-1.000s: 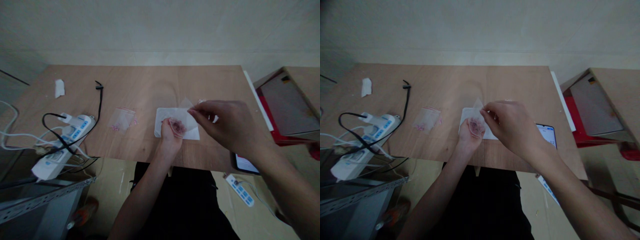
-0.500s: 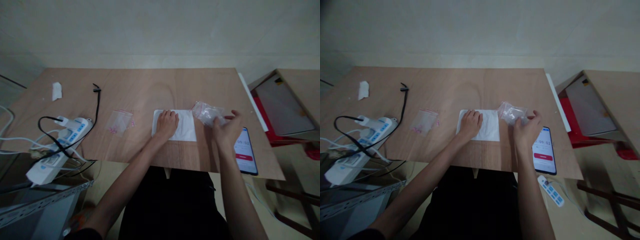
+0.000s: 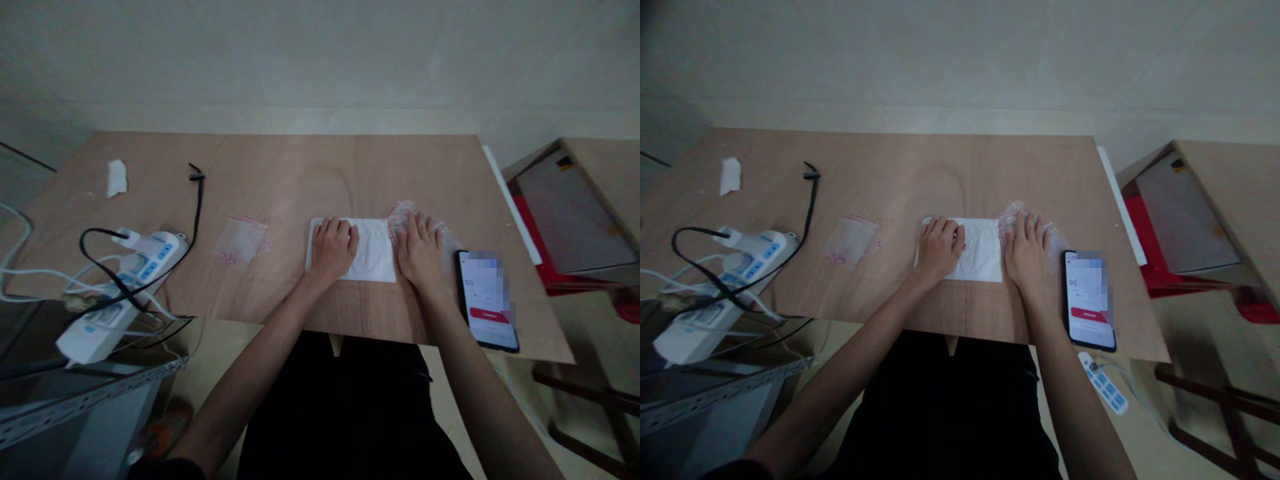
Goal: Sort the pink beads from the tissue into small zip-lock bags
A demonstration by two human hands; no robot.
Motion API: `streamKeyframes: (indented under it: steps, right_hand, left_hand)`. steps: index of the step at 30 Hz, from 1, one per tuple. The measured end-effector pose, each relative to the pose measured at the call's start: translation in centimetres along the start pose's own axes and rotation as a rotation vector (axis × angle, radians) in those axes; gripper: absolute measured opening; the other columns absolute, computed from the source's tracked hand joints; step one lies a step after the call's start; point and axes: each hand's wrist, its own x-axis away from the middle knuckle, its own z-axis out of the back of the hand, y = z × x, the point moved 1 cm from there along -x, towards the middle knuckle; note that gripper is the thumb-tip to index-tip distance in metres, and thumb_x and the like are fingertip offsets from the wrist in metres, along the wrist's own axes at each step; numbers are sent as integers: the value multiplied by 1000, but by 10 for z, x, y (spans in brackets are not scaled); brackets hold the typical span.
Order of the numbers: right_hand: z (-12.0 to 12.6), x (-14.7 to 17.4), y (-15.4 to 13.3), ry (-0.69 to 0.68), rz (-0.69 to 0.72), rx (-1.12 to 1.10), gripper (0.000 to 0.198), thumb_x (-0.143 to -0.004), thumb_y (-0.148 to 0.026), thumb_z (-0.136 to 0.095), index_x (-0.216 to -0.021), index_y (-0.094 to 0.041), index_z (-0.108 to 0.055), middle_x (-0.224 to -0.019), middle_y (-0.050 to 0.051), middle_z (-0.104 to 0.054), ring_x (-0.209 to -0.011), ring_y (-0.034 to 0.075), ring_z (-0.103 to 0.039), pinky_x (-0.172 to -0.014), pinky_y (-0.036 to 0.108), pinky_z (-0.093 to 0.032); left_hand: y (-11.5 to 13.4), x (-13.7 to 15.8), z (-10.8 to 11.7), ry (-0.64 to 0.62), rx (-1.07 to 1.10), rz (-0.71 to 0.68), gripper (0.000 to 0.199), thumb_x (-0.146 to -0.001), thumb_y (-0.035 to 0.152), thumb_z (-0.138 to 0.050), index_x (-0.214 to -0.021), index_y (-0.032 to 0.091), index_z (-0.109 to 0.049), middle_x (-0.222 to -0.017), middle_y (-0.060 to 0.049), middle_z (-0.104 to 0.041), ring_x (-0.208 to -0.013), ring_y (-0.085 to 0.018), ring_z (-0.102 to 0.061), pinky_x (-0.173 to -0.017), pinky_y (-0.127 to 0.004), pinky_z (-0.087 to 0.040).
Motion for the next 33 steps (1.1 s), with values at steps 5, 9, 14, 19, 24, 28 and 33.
streamKeyframes:
  steps: [5,9,14,19,24,28,33]
  right_hand:
    - [11,2,-2,38,-31,-46,60,-101,-38,-20,-153,-8,-25,-161,19,-21,-149,36,-16,-116,64,-18]
    - [20,4,-6,47,-6,-48,63,-101,-39,-21,-155,-8,-18,-163,18,-15,-150,36,-8,-116,66,-14]
    - [21,4,-13,101,3,-129,65,-100,-42,-27,-154,-8,-21,-163,19,-9,-151,36,-1,-118,63,-9]
    - [21,10,-24,164,73,-232,58,-101,-43,-28,-152,-17,-29,-163,18,-15,-151,34,-5,-115,66,-12]
    - [24,16,-29,185,95,-273,52,-101,-42,-30,-148,-22,-35,-162,15,-20,-151,33,-8,-114,68,-15]
    - [33,21,-44,213,116,-386,48,-99,-40,-37,-141,-19,-45,-159,16,-29,-150,30,-16,-116,62,-22]
    - [44,29,-88,30,239,-953,48,-88,-39,-61,-131,-19,-57,-135,15,-61,-125,24,-58,-103,46,-48]
  left_hand:
    - [-22,13,29,213,81,123,27,-97,29,-40,-89,17,-64,-95,-11,-67,-94,-25,-59,-86,-39,-43]
    - [-75,39,59,363,34,365,33,-93,35,-50,-115,13,-60,-119,-16,-64,-116,-29,-55,-103,-45,-39]
    - [-136,68,72,112,-63,579,55,-88,37,-52,-129,1,-54,-141,-28,-50,-137,-37,-42,-114,-50,-31]
    - [-139,78,77,89,-84,494,41,-92,33,-42,-116,8,-65,-131,-22,-62,-129,-34,-53,-111,-57,-32]
    - [-130,81,92,160,-71,493,32,-91,26,-42,-103,14,-69,-118,-18,-70,-116,-32,-62,-111,-58,-30]
    - [-118,80,113,306,-19,445,32,-93,29,-40,-100,14,-68,-102,-16,-72,-104,-30,-65,-102,-51,-42]
    - [-77,74,129,229,424,292,30,-97,35,-41,-90,20,-66,-85,-3,-70,-88,-19,-65,-81,-31,-49]
